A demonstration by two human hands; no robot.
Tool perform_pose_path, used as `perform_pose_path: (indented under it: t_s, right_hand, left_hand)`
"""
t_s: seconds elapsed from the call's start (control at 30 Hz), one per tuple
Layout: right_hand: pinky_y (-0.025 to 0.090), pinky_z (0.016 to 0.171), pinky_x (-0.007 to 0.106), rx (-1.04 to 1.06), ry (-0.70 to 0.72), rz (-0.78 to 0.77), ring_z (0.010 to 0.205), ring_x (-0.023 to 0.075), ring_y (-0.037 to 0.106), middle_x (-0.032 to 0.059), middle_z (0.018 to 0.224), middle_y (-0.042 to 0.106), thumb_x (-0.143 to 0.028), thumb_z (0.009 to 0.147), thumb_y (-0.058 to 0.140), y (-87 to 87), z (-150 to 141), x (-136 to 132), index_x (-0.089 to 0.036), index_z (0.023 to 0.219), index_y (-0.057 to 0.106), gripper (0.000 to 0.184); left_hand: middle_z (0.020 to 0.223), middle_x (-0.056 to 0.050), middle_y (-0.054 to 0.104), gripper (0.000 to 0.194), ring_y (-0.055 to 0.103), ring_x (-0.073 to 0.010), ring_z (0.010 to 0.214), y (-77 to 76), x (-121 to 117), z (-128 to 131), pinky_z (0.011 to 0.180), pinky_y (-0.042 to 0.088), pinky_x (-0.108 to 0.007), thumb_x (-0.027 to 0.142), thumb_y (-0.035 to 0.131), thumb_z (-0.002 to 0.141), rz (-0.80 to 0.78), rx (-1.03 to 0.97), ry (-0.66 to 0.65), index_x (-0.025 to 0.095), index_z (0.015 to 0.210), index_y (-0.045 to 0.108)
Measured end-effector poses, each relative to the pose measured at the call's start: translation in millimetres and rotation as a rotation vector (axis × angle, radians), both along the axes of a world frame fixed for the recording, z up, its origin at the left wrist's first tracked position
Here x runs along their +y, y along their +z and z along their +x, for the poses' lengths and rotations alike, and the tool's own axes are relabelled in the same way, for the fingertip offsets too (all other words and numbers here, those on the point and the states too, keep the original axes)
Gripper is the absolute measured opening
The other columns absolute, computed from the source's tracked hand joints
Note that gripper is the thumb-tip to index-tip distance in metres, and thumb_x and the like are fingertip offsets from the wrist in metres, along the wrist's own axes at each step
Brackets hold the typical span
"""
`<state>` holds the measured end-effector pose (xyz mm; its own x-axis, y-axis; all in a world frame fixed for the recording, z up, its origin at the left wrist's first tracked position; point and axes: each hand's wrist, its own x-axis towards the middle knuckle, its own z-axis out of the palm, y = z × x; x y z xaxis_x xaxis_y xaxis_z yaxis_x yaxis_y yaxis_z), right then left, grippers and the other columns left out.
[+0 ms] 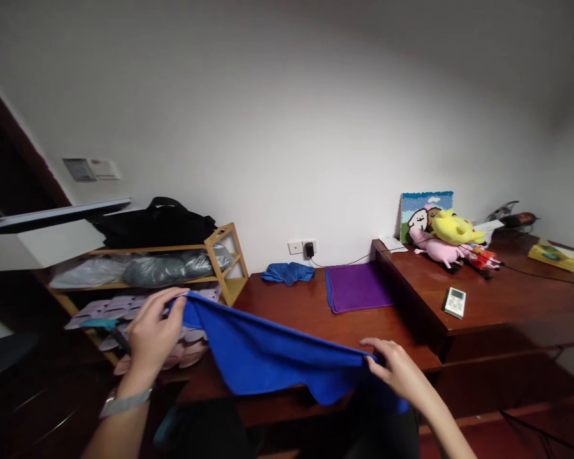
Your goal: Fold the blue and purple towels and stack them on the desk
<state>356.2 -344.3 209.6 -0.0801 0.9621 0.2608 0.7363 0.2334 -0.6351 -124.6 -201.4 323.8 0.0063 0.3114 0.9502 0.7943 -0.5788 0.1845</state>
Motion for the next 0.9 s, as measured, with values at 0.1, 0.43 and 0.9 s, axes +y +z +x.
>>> perform_pose_path:
  t_s: [0.1,0.43,0.9]
  right_hand:
    - [0.050,0.082,0.031,-0.004,0.015,-0.098,0.084,0.0206,0.065,0.0025,0.089,0.073,-0.055,0.096,0.052,8.9,-1,-16,-0.026,0.096,0.073,0.036]
    - [0.049,0.080,0.027,-0.056,0.123,-0.409,0.090,0.0211,0.066,0.0010,0.093,0.074,-0.019,0.070,0.063,-35.2,-9,-61,-0.027,0.090,0.076,0.025]
    - [0.059,0.070,0.027,0.173,-0.255,-0.045,0.080,0.0261,0.071,0.0075,0.088,0.077,-0.074,0.078,0.065,7.7,68,-76,-0.027,0.084,0.078,0.049]
  left_hand:
    - [0.100,-0.003,0.074,0.021,0.069,-0.0179,0.096,14.3,-15,-16,0.096,0.055,-0.036,0.034,0.056,0.099,0.033,-0.019,0.066,0.021,0.101,0.071]
    - [0.101,0.001,0.074,0.018,0.070,-0.0192,0.095,9.7,-43,-32,0.101,0.055,-0.040,0.034,0.061,0.095,0.039,-0.045,0.099,0.028,0.104,0.075]
    - [0.100,0.004,0.079,0.048,0.067,-0.0164,0.076,0.7,-37,-88,0.070,0.056,-0.029,0.072,0.055,0.087,-0.270,-0.140,0.230,0.030,0.094,0.077]
